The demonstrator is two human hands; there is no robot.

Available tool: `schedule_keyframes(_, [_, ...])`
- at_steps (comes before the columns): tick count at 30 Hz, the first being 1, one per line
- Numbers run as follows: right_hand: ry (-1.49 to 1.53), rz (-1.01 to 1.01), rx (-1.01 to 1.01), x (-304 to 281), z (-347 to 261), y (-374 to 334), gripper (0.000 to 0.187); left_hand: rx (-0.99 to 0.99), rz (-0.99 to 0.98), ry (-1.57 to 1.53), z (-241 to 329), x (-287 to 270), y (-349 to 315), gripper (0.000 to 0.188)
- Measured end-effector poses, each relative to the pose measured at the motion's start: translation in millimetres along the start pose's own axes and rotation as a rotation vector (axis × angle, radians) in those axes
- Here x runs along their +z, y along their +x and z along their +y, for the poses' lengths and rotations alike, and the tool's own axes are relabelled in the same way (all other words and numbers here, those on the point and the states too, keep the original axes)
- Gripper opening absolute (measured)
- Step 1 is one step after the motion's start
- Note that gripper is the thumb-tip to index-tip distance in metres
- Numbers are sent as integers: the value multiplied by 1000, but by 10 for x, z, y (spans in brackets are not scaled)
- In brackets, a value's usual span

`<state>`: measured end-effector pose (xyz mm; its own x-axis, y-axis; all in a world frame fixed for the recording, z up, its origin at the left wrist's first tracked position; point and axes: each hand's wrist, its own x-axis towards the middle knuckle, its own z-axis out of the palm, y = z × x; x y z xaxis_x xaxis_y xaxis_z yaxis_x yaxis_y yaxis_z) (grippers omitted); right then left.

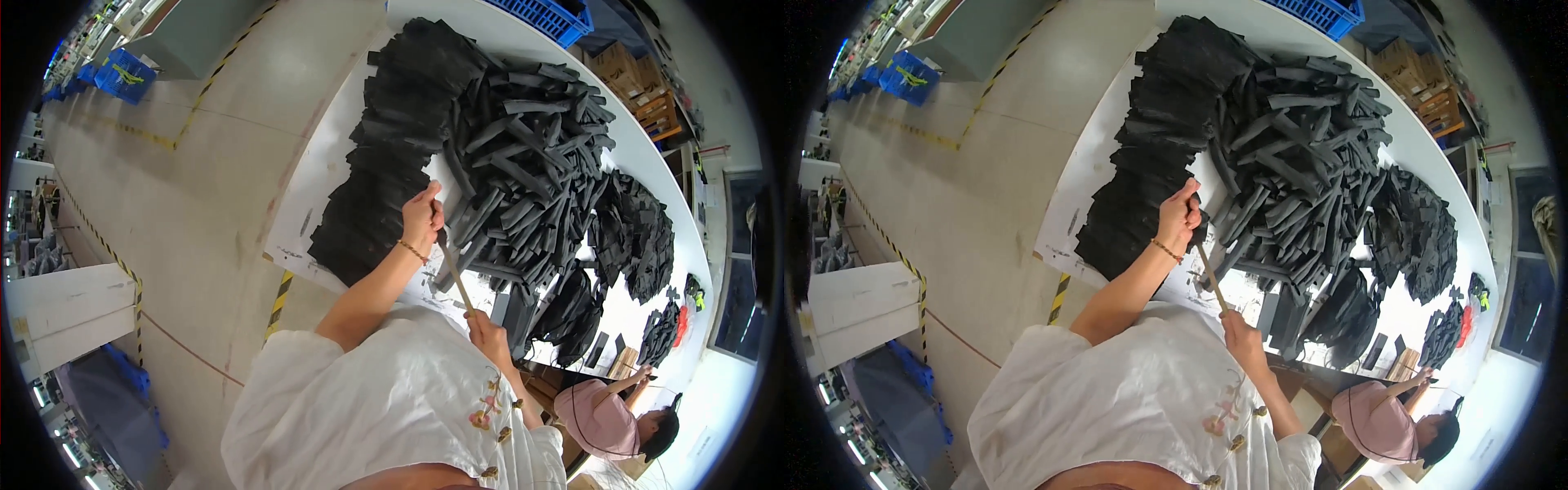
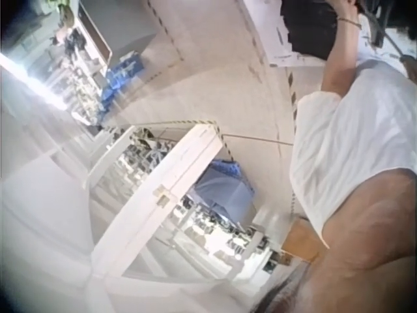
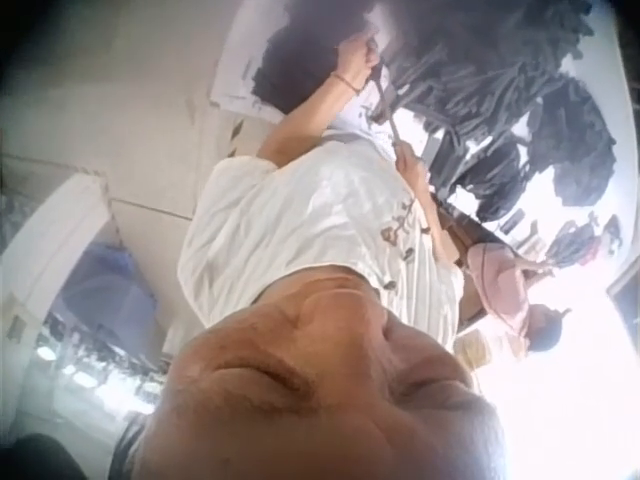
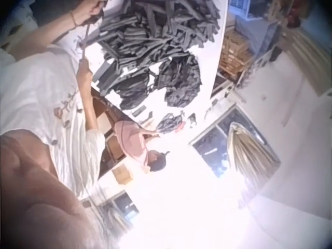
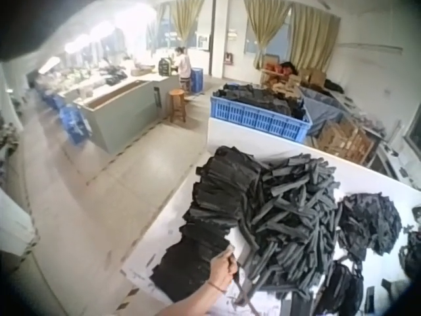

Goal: Sorting and inspecting charcoal-like black pieces on a white tabletop using a wooden stick for manipulation and counting.

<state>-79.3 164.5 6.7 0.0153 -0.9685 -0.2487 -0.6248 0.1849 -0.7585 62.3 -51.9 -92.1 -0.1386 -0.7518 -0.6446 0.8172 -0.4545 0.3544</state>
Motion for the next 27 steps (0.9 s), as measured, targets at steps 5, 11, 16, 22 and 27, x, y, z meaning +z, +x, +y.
schedule_keyframes(5, [76, 75, 146, -123, -85, 77, 18, 86, 39, -134, -23, 271, -52, 43])
schedule_keyframes(11, [163, 29, 168, 132, 54, 213, 17, -150, -193, 160, -126, -148, -160, 37])
schedule_keyframes(16, [68, 43, 93, 130, 66, 129, 12, -30, -97, 97, -144, 6, -70, 12])
schedule_keyframes(22, [58, -23, 121, 35, 84, -69, 8, -39, -6, 63, -156, 38, 115, 17])
schedule_keyframes(27, [-150, -22, 33, -54, 173, 227, 16, 99, -155, 111, -105, 307, -235, 22])
